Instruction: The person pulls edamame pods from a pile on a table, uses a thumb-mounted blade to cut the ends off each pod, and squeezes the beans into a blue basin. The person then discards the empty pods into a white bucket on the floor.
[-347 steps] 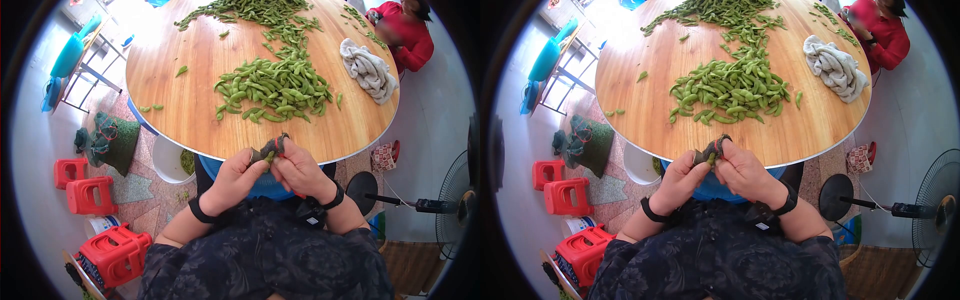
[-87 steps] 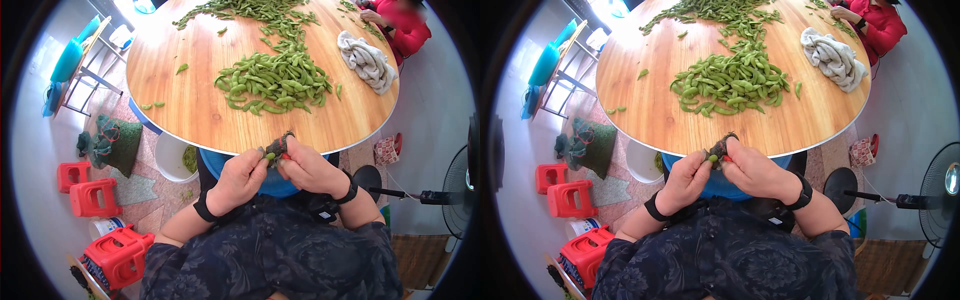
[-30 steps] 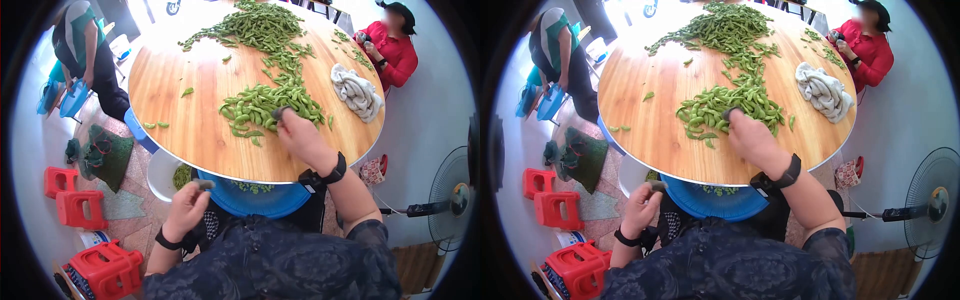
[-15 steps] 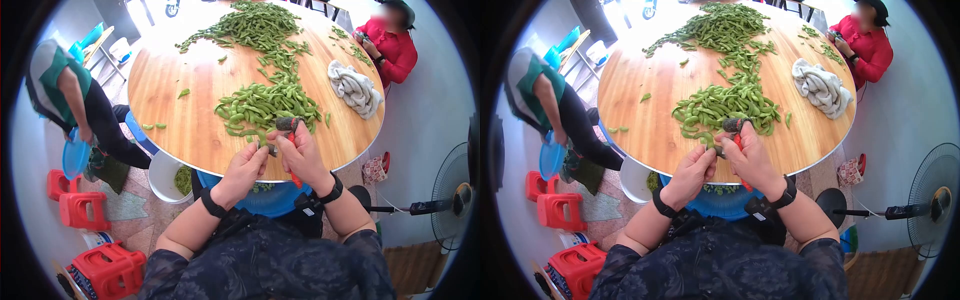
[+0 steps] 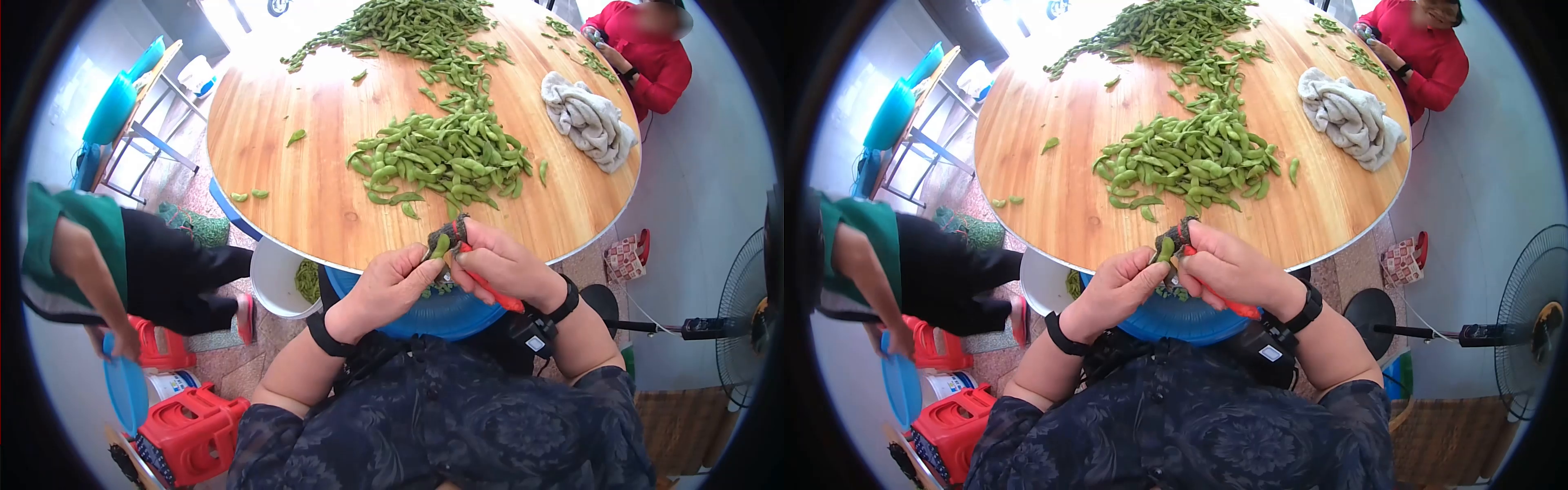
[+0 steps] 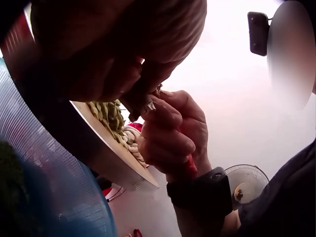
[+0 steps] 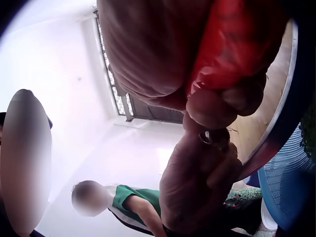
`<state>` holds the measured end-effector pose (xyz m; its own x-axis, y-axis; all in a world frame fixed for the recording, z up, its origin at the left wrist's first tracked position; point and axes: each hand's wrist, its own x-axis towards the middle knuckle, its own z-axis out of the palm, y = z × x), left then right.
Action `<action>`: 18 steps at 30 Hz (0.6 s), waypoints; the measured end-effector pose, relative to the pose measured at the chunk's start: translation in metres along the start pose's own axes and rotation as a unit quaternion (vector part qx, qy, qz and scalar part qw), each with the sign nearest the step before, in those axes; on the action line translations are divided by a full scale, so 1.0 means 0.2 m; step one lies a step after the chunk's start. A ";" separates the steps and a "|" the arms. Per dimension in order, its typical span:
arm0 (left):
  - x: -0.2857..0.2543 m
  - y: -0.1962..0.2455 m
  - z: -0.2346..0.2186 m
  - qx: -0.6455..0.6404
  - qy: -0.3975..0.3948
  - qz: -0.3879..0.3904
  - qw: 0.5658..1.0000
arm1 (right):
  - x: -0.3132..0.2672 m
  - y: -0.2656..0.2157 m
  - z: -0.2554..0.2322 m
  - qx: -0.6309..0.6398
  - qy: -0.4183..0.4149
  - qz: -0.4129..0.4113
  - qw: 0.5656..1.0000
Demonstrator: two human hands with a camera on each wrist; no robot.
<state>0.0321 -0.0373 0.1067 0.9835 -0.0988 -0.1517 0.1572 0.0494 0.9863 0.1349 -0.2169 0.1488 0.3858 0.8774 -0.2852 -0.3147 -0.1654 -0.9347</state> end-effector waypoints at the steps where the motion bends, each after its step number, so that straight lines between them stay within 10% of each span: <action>1: 0.01 -0.02 0.00 0.039 0.004 0.022 0.999 | 0.00 0.00 0.00 -0.024 -0.002 -0.002 1.000; 18: -0.05 0.00 0.02 0.355 0.115 0.232 0.898 | -0.01 0.06 0.07 -0.057 0.048 -0.024 0.997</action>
<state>0.0223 -0.0406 0.1094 0.9338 -0.0183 0.3573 -0.2903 -0.6225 0.7268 0.1183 -0.2137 0.1416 0.4818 0.8387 -0.2536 -0.1957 -0.1792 -0.9642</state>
